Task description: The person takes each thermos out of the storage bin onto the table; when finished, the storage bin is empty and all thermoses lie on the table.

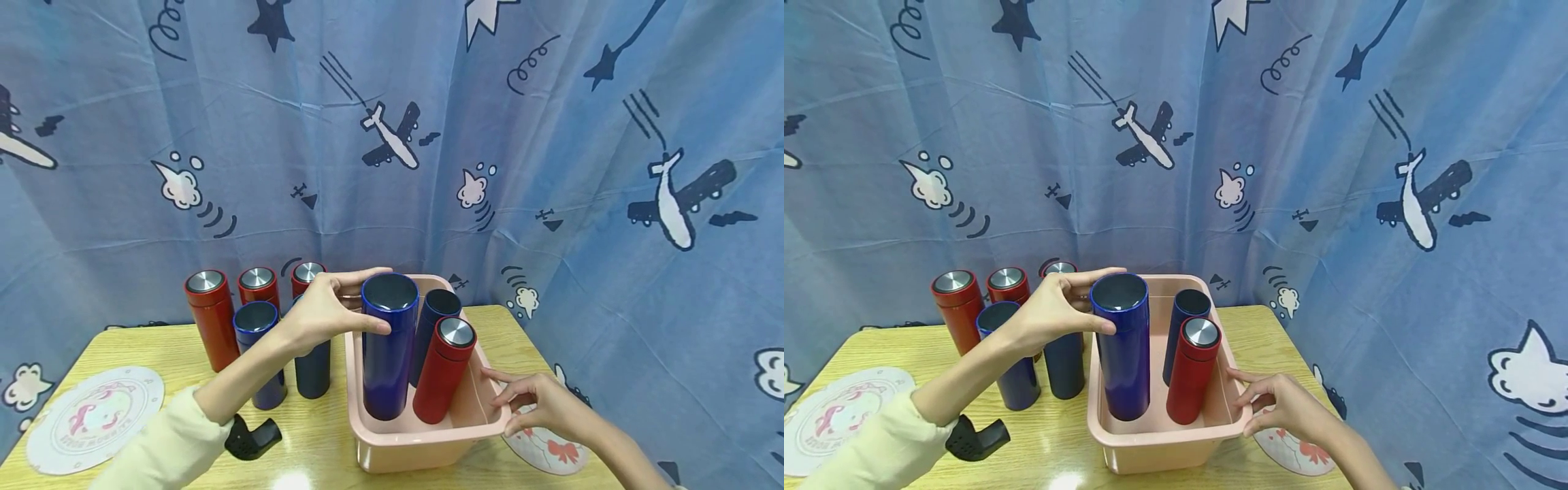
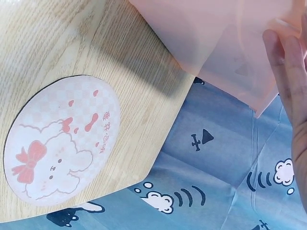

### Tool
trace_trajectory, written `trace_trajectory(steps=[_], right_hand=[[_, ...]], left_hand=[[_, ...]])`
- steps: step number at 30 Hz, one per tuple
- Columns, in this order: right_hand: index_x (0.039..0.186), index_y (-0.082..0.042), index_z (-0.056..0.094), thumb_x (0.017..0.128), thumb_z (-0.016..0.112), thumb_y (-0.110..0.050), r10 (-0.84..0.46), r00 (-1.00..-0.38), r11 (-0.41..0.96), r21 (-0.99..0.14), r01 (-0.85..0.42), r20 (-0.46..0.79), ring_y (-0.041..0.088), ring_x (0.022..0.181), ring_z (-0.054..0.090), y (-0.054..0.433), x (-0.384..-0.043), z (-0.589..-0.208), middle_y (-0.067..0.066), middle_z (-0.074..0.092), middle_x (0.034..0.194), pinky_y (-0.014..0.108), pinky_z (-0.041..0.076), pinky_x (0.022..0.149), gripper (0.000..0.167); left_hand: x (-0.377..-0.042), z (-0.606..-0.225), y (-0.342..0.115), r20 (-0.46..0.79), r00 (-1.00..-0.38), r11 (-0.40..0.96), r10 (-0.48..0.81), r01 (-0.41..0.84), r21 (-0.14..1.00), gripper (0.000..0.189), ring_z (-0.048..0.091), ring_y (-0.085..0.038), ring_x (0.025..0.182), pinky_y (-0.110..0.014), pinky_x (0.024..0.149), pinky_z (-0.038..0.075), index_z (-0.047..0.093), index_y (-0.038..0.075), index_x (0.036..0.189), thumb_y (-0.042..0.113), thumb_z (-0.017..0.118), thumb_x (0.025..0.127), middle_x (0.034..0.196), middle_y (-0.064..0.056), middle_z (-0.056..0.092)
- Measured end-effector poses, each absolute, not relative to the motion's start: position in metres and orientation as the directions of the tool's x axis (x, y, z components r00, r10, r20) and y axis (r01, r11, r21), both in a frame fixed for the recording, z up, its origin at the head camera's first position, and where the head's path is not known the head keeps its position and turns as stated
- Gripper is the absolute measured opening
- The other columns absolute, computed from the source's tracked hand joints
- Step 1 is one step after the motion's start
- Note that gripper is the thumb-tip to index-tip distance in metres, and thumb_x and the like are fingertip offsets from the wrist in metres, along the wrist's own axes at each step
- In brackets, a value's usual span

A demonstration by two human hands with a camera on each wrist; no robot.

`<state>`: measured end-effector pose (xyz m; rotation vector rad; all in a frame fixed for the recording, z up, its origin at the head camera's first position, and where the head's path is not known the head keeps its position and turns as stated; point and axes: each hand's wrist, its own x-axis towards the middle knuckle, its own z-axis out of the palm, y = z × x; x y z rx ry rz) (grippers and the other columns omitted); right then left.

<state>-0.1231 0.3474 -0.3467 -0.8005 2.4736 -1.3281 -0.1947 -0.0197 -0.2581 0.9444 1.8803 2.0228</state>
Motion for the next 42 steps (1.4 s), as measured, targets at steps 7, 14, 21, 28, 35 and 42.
trace_trajectory(steps=[7, 14, 21, 28, 35, 42], right_hand=[[0.1, 0.005, 0.072, 0.072, 0.081, -0.013, -0.559, -0.827, 0.449, -0.815, -0.366, 0.064, 0.014, 0.092, 0.069, 0.347, -0.123, -0.347, 0.045, 0.036, 0.131, 0.03, 0.058, 0.07, 0.035], [0.099, 0.003, 0.072, 0.072, 0.081, -0.012, -0.57, -0.817, 0.437, -0.81, -0.391, 0.087, 0.008, 0.097, 0.066, 0.347, -0.123, -0.348, 0.044, 0.038, 0.13, 0.03, 0.058, 0.071, 0.032], [0.1, 0.005, 0.072, 0.072, 0.08, -0.009, -0.57, -0.819, 0.431, -0.823, -0.371, 0.071, 0.017, 0.088, 0.069, 0.345, -0.124, -0.347, 0.045, 0.036, 0.131, 0.031, 0.058, 0.07, 0.032], [0.1, 0.004, 0.072, 0.073, 0.081, -0.012, -0.567, -0.82, 0.441, -0.813, -0.38, 0.076, 0.005, 0.103, 0.063, 0.346, -0.122, -0.347, 0.044, 0.038, 0.131, 0.031, 0.058, 0.071, 0.033], [0.1, 0.006, 0.071, 0.075, 0.08, -0.014, -0.566, -0.823, 0.44, -0.823, -0.358, 0.056, 0.014, 0.094, 0.068, 0.345, -0.122, -0.349, 0.046, 0.036, 0.13, 0.03, 0.058, 0.07, 0.033], [0.1, 0.005, 0.072, 0.074, 0.08, -0.014, -0.569, -0.819, 0.44, -0.812, -0.383, 0.077, 0.01, 0.096, 0.067, 0.345, -0.122, -0.348, 0.045, 0.038, 0.129, 0.03, 0.058, 0.07, 0.034]], left_hand=[[-0.186, -0.235, -0.038, 0.347, -0.753, -0.166, 0.56, 0.308, 0.937, 0.072, 0.066, -0.026, 0.105, -0.04, 0.088, 0.053, 0.054, 0.006, 0.136, -0.002, 0.082, 0.07, 0.115, -0.016, 0.067], [-0.179, -0.222, -0.055, 0.345, -0.76, -0.106, 0.55, 0.346, 0.932, 0.071, 0.068, -0.027, 0.098, -0.04, 0.087, 0.054, 0.055, 0.011, 0.137, 0.001, 0.082, 0.072, 0.109, -0.018, 0.069], [-0.171, -0.223, -0.079, 0.329, -0.772, -0.059, 0.544, 0.356, 0.933, 0.073, 0.068, -0.025, 0.1, -0.037, 0.084, 0.055, 0.054, 0.008, 0.137, 0.0, 0.082, 0.07, 0.111, -0.01, 0.07], [-0.165, -0.229, -0.101, 0.303, -0.791, -0.021, 0.531, 0.345, 0.938, 0.073, 0.068, -0.025, 0.1, -0.036, 0.083, 0.055, 0.053, 0.008, 0.137, 0.0, 0.082, 0.071, 0.114, -0.016, 0.068], [-0.159, -0.238, -0.12, 0.318, -0.79, -0.031, 0.524, 0.355, 0.934, 0.07, 0.068, -0.026, 0.099, -0.034, 0.082, 0.056, 0.053, 0.007, 0.137, -0.004, 0.079, 0.073, 0.117, -0.011, 0.067], [-0.157, -0.257, -0.137, 0.355, -0.754, -0.077, 0.553, 0.378, 0.923, 0.072, 0.067, -0.024, 0.102, -0.034, 0.083, 0.055, 0.052, 0.002, 0.136, -0.009, 0.078, 0.07, 0.114, -0.011, 0.069]])
